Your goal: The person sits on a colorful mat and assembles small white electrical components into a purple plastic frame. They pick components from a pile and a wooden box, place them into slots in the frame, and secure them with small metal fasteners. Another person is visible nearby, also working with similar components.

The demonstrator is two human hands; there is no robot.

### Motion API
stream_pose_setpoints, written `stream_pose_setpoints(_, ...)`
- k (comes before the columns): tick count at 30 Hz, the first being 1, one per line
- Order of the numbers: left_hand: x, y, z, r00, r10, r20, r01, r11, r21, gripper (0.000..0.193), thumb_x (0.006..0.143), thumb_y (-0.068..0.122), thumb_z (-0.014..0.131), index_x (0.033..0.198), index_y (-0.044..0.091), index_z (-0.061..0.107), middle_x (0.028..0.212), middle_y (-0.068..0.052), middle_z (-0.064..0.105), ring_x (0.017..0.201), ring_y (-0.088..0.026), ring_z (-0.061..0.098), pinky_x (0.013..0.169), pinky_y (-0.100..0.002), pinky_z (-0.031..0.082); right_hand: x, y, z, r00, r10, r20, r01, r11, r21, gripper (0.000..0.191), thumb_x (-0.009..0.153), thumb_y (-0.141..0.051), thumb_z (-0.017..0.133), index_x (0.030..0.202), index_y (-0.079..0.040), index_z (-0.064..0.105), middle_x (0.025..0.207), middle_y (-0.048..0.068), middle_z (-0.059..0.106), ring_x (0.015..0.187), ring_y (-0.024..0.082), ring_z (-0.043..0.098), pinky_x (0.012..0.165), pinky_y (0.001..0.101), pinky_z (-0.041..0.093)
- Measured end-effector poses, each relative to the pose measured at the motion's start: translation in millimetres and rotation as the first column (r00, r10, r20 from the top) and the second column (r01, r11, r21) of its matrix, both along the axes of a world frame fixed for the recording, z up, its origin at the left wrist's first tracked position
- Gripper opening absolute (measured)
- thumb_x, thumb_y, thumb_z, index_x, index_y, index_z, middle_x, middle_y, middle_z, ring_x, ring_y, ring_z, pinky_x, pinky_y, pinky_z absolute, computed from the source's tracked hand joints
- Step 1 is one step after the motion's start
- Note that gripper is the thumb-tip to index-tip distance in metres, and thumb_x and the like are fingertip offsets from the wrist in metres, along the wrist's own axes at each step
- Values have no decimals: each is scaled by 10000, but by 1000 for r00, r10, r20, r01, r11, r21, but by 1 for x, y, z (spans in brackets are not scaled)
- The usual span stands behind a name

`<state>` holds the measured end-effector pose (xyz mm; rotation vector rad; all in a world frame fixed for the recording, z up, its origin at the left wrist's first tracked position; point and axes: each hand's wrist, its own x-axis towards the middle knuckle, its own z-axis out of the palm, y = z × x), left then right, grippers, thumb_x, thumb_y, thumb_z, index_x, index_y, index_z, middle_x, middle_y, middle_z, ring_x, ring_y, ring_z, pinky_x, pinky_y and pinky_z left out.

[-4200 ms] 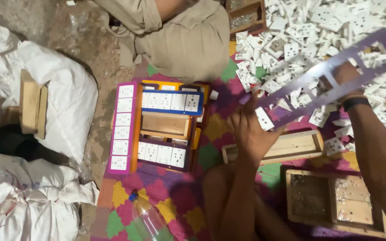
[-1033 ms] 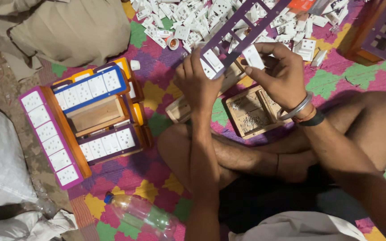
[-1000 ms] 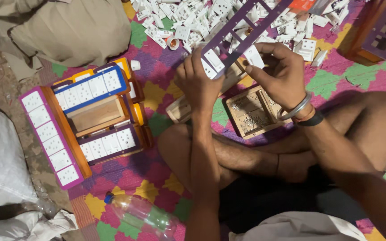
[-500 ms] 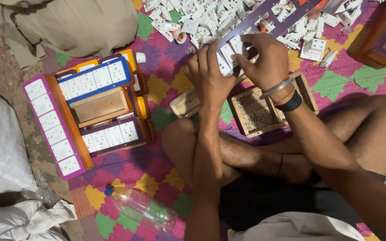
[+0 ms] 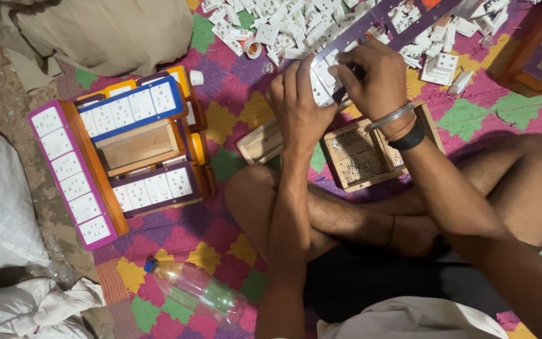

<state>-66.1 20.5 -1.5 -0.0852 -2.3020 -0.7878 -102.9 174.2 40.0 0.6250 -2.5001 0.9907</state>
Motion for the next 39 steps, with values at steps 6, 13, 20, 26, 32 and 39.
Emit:
stream_pose_setpoints(6,1,-1,-1,997,-10,78,11,1000,-15,853,629,270,921,1389,118,567,1290,-56,607,1157,-272,529,1005,-469,415,-11,11,-11,992,100,77,-96,994,-57,145,937,-107,842,1036,-21,780,841,132,650,731,276,631,662,378,487)
stream_pose_setpoints(13,-2,-7,2,997,23,79,-22,1000,-10,879,667,396,958,1402,127,557,1262,-66,605,1154,-296,545,973,-506,452,23,53,-40,884,-94,457,227,942,-247,86,1029,-109,745,974,-47,724,807,82,714,704,155,670,642,282,507)
stream_pose_setpoints(20,-6,-5,-3,997,21,77,-13,995,-97,812,703,413,942,1352,100,566,1225,-79,598,1191,-296,549,1100,-577,385,114,71,-77,882,35,469,-239,892,383,403,758,-292,802,1085,-84,692,1094,163,710,879,387,686,763,473,568)
stream_pose_setpoints(26,-7,-1,-11,992,29,122,-14,992,-126,855,690,409,930,1383,98,537,1278,-75,608,1291,-273,522,1158,-647,333,119,52,-112,797,-39,603,-309,832,461,553,783,-311,787,1266,-98,623,1178,166,679,811,384,705,692,478,576)
stream_pose_setpoints(32,-6,-3,-16,992,22,127,-5,990,-138,895,669,446,935,1377,79,529,1295,-99,603,1271,-304,517,1112,-669,330,111,56,-136,777,23,629,-408,780,475,250,817,-188,738,1064,-215,766,855,152,744,804,363,718,756,468,583)
stream_pose_setpoints(39,-6,-3,-12,993,30,118,-14,991,-135,843,697,425,924,1369,83,548,1282,-83,610,1267,-285,534,1120,-625,344,106,85,-125,746,154,648,-218,976,20,174,791,-107,798,964,-127,795,858,135,771,755,296,734,706,407,580)
